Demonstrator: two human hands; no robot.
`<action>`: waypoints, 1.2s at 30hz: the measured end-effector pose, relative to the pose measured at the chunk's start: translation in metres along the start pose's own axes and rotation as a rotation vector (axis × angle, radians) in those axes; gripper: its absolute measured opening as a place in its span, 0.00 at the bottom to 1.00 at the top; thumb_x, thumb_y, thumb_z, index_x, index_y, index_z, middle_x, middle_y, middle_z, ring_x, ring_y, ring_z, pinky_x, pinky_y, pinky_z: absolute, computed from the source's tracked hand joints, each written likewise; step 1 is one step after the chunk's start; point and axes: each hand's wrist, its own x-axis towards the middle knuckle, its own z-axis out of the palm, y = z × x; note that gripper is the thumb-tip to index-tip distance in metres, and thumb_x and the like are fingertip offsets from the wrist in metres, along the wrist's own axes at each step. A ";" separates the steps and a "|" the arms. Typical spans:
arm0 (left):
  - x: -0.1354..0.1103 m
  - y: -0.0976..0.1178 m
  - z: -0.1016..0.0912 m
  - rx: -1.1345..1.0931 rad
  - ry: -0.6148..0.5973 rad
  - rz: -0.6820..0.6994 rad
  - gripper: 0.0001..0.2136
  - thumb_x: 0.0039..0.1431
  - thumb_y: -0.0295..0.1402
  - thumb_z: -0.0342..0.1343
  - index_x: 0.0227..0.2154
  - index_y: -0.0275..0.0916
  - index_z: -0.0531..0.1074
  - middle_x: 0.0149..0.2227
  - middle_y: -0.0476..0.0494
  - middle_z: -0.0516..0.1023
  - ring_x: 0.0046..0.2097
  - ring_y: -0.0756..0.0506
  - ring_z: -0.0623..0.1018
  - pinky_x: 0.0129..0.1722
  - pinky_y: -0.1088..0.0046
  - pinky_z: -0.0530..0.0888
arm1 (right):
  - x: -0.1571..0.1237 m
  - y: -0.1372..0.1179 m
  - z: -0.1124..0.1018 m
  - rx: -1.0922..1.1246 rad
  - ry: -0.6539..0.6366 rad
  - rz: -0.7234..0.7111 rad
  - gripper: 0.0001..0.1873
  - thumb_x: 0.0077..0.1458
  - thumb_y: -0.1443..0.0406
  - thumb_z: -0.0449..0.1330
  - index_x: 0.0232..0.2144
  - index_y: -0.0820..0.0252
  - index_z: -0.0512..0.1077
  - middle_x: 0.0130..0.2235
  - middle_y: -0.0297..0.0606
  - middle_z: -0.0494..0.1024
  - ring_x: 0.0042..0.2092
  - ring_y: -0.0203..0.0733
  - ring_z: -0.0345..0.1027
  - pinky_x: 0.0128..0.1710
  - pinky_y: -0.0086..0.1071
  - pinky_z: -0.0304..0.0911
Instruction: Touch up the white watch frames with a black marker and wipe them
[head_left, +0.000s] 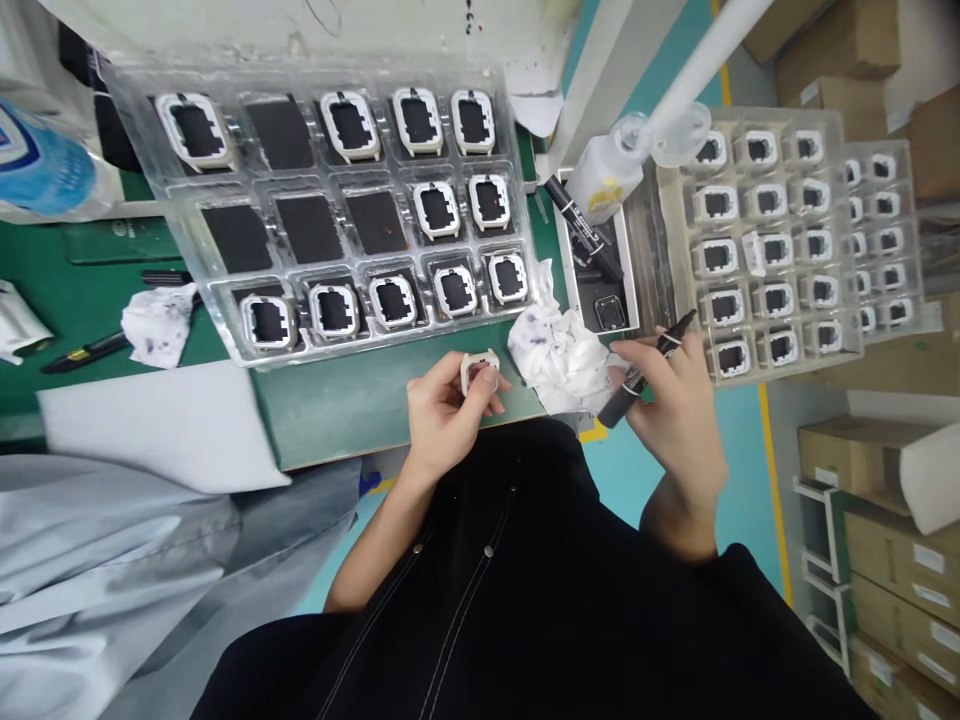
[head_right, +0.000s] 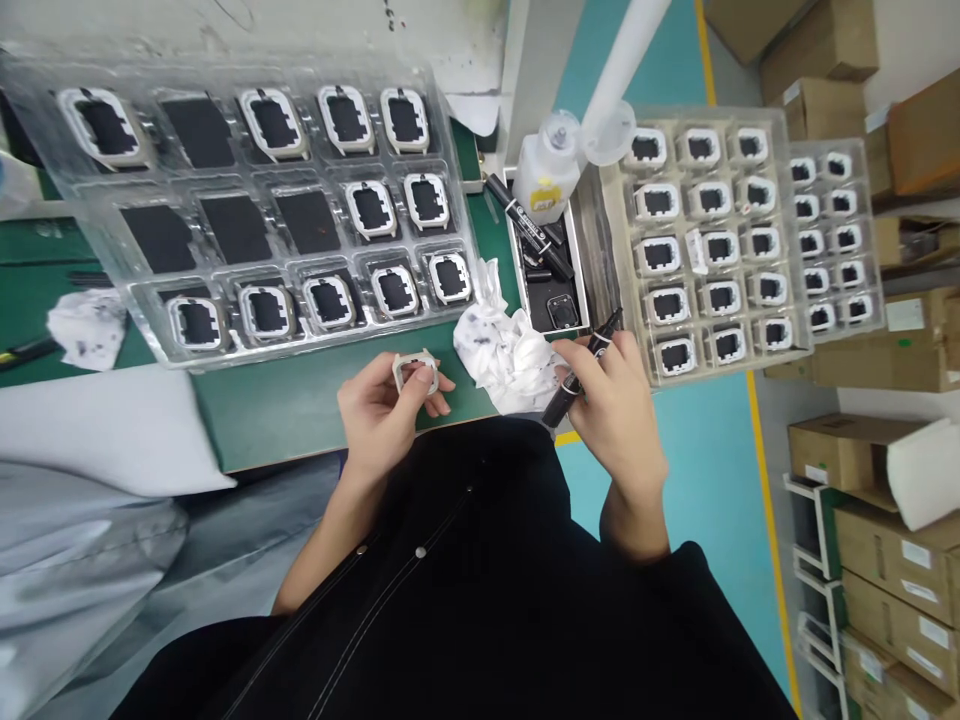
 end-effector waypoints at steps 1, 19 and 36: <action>0.000 -0.001 0.000 0.010 -0.008 0.004 0.16 0.76 0.48 0.68 0.37 0.41 0.83 0.31 0.47 0.88 0.26 0.49 0.82 0.27 0.73 0.78 | -0.001 0.000 0.002 -0.025 0.000 0.010 0.22 0.68 0.73 0.62 0.59 0.46 0.77 0.41 0.40 0.80 0.49 0.58 0.73 0.48 0.50 0.73; 0.000 -0.002 -0.001 0.038 -0.028 0.015 0.14 0.76 0.46 0.67 0.38 0.41 0.82 0.33 0.46 0.88 0.27 0.50 0.82 0.29 0.73 0.78 | -0.018 -0.028 0.012 0.053 0.192 -0.020 0.22 0.60 0.71 0.68 0.53 0.46 0.71 0.68 0.47 0.82 0.68 0.66 0.75 0.67 0.67 0.74; 0.001 -0.006 -0.005 0.217 -0.093 0.080 0.14 0.79 0.45 0.64 0.39 0.41 0.84 0.32 0.47 0.87 0.31 0.48 0.80 0.35 0.69 0.77 | 0.010 -0.012 0.008 0.184 0.446 0.098 0.09 0.66 0.68 0.66 0.45 0.48 0.73 0.50 0.40 0.90 0.50 0.55 0.86 0.50 0.52 0.79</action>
